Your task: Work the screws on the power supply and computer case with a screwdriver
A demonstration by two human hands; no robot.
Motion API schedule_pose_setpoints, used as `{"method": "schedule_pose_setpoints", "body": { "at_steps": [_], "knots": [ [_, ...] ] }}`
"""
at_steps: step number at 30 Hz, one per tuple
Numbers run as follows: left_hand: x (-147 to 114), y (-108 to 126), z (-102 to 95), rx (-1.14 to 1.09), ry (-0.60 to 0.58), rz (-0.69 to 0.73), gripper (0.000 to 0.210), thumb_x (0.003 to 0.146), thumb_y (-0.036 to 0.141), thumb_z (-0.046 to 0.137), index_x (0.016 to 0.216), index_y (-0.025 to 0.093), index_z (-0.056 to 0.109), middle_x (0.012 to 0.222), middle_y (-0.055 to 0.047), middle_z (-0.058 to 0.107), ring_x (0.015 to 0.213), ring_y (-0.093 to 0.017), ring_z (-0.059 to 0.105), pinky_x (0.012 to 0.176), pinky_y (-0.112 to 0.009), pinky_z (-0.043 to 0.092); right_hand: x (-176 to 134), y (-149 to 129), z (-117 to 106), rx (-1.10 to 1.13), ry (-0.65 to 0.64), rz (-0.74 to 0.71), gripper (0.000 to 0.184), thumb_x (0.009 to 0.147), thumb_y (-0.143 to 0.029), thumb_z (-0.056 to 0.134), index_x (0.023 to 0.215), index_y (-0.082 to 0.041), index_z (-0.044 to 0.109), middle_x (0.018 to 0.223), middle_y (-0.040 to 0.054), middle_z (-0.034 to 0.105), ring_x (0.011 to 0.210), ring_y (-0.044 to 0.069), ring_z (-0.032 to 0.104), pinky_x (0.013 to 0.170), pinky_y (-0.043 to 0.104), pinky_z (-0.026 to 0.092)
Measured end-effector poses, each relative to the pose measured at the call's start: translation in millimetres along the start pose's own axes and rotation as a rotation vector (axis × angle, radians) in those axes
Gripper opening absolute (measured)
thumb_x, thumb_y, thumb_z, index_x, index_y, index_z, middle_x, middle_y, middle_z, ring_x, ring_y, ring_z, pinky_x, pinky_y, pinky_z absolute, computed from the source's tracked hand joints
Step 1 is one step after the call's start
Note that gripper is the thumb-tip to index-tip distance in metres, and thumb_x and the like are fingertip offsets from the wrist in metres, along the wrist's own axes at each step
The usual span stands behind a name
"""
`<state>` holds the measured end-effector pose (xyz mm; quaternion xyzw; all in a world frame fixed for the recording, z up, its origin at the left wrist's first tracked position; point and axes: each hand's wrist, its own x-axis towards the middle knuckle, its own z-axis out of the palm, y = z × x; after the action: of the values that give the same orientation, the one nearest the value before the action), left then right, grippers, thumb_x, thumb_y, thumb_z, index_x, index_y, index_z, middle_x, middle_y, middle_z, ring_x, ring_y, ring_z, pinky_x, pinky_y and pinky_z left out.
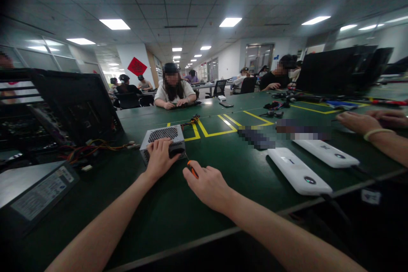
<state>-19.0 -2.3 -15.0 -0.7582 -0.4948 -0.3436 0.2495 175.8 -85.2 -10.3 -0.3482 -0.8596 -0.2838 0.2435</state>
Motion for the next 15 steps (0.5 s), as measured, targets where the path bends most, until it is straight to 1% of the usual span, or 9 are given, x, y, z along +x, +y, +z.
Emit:
{"method": "schedule_pose_setpoints", "body": {
  "at_steps": [2,6,8,12,13,15],
  "knots": [
    [0.0,-0.1,0.6,0.001,-0.002,-0.001,0.039,0.07,0.032,0.06,0.104,0.017,0.048,0.112,-0.013,0.052,0.105,-0.028,0.042,0.087,-0.044,0.027,-0.6,-0.6,-0.9,-0.005,-0.001,-0.024,0.024,0.086,-0.015,0.037,0.106,-0.018,0.05,0.106,0.0094,0.054,0.064,0.01,0.052,0.056,0.023,0.035],
    [0.3,0.4,0.6,0.003,-0.007,-0.007,0.039,0.07,0.031,0.06,0.104,0.017,0.048,0.112,-0.014,0.052,0.106,-0.028,0.042,0.088,-0.044,0.027,1.1,-1.6,-5.0,-0.03,0.029,-0.083,0.023,0.086,-0.012,0.035,0.1,-0.018,0.052,0.099,0.0086,0.056,0.067,0.012,0.053,0.058,0.024,0.035],
    [0.4,0.6,0.3,0.0,-0.007,-0.005,0.039,0.07,0.032,0.06,0.105,0.017,0.048,0.112,-0.013,0.052,0.106,-0.028,0.042,0.088,-0.044,0.027,1.7,-0.7,-4.8,-0.021,0.032,-0.056,0.023,0.085,-0.012,0.035,0.099,-0.017,0.053,0.097,0.0081,0.056,0.067,0.012,0.053,0.058,0.024,0.035],
    [0.0,0.3,-0.4,0.0,-0.011,0.004,0.04,0.071,0.032,0.059,0.105,0.016,0.047,0.113,-0.013,0.051,0.107,-0.028,0.041,0.088,-0.043,0.027,0.8,1.6,-1.2,0.011,0.004,0.086,0.021,0.085,-0.014,0.038,0.1,-0.018,0.052,0.093,0.0065,0.055,0.065,0.011,0.051,0.058,0.023,0.037],
    [-0.1,0.3,-0.4,0.002,-0.011,0.003,0.039,0.071,0.032,0.059,0.105,0.016,0.047,0.113,-0.013,0.051,0.107,-0.028,0.041,0.088,-0.043,0.027,0.4,1.6,-0.7,0.013,-0.008,0.102,0.02,0.085,-0.014,0.039,0.099,-0.018,0.052,0.092,0.0063,0.054,0.065,0.011,0.051,0.059,0.023,0.037],
    [-0.2,0.2,-0.2,0.007,-0.011,0.002,0.039,0.072,0.033,0.059,0.105,0.016,0.048,0.113,-0.013,0.051,0.107,-0.028,0.041,0.089,-0.043,0.026,-0.1,0.6,-1.0,0.021,-0.045,0.085,0.018,0.083,-0.015,0.042,0.097,-0.018,0.053,0.094,0.007,0.053,0.068,0.012,0.051,0.06,0.024,0.039]
  ]
}}
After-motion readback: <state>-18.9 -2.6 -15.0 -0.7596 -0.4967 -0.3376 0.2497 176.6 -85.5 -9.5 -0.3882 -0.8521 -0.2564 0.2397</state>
